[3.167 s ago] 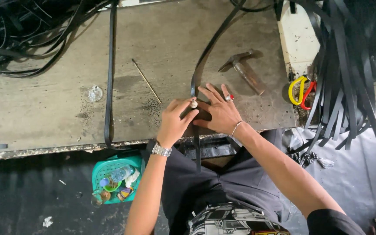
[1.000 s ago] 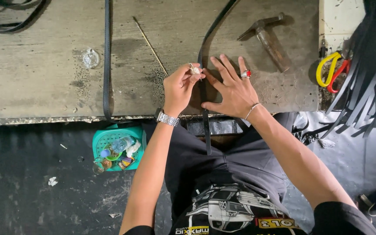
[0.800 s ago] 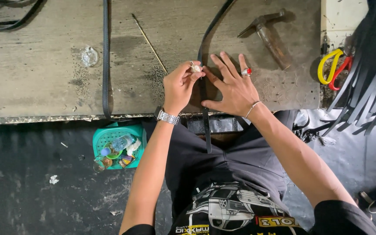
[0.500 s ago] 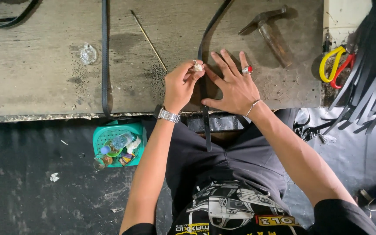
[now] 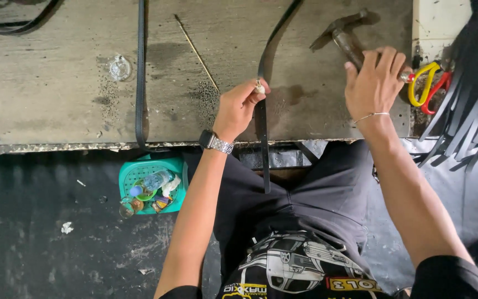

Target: The person uses a hammer and a small metal tool to repeatedly strike and secure a metal fastener onto a black belt strap. They adjust the strap and fastener position multiple times while continuing to hammer the fastener into place.

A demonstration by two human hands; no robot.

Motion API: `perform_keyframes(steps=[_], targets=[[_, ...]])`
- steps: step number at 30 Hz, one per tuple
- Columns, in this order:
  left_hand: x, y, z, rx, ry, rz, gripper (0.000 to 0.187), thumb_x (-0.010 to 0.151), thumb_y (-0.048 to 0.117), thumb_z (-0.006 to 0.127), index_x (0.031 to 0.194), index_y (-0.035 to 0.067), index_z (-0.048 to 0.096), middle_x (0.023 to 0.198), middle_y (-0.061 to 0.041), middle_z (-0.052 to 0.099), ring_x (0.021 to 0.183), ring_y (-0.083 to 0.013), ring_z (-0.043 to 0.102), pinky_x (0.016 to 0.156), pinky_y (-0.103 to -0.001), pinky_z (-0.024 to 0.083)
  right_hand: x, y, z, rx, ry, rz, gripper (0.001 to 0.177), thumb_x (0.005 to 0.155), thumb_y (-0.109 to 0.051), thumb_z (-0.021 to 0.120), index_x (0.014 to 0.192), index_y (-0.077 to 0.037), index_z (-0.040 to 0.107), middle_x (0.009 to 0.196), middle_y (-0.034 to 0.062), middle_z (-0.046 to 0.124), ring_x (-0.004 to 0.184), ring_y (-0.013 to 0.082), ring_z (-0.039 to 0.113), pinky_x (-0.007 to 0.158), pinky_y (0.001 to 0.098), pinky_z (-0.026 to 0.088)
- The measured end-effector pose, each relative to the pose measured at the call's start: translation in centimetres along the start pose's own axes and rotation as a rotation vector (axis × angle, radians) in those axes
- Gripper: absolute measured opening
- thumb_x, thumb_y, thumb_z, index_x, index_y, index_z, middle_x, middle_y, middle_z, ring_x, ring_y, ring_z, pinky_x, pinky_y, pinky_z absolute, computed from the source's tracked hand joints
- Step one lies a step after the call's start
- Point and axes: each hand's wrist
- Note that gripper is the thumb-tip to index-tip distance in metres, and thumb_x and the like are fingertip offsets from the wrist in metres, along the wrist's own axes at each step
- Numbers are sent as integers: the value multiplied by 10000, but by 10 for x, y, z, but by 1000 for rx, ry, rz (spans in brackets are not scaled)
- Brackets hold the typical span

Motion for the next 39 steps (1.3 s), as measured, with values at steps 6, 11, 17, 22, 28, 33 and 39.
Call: perform_keyframes(steps=[6,11,17,22,28,33,39], targets=[[-2,-5,6,42,-15,21,146,1012,-65,598,1028,56,677,1011,-32,754,938,-147,756,847,-270,645,0,5,-16,266,-202,93,308,1155,-291,582,1129,16,584,961,207,683,806,432,672,678,568,492],[-12,-32,29,27,228,116,156,928,79,793,1078,91,750,931,-103,774,870,-319,756,778,-366,615,-34,-14,-64,666,-73,-157,469,1128,-525,563,1008,-73,594,603,111,485,574,359,609,577,389,461],[-18,-49,31,68,205,139,201,920,86,810,1112,58,759,922,-134,774,827,-335,758,768,-375,623,-31,-43,-104,635,-133,-318,352,1060,-406,668,1038,-56,628,550,159,525,595,444,644,544,443,499],[-17,-43,33,67,217,109,215,927,125,807,1135,94,763,965,-112,783,879,-325,760,760,-368,626,-31,-36,-120,712,-87,-268,386,1093,-446,628,971,-80,604,533,106,491,575,426,618,565,392,501],[-20,-54,34,61,211,101,212,927,120,806,1135,100,770,965,-108,787,888,-312,764,762,-364,627,-37,-43,-108,666,-75,-261,420,1068,-490,553,998,-78,581,575,156,515,629,470,634,563,465,503],[-17,-54,27,98,185,124,209,913,93,814,1118,98,775,932,-114,787,855,-313,766,750,-364,628,-28,-43,-124,784,-225,-201,366,1060,-351,674,890,-49,555,523,182,503,658,507,624,494,428,464],[-11,-30,26,49,207,109,211,912,88,813,1118,87,768,953,-137,784,874,-339,761,754,-372,626,-17,0,-43,341,49,-72,411,1189,-456,541,1180,-47,585,655,246,624,683,494,696,655,576,500]])
Point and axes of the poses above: each hand's wrist, its own x-axis towards the middle knuckle, its own z-axis out of the palm, y = z × x
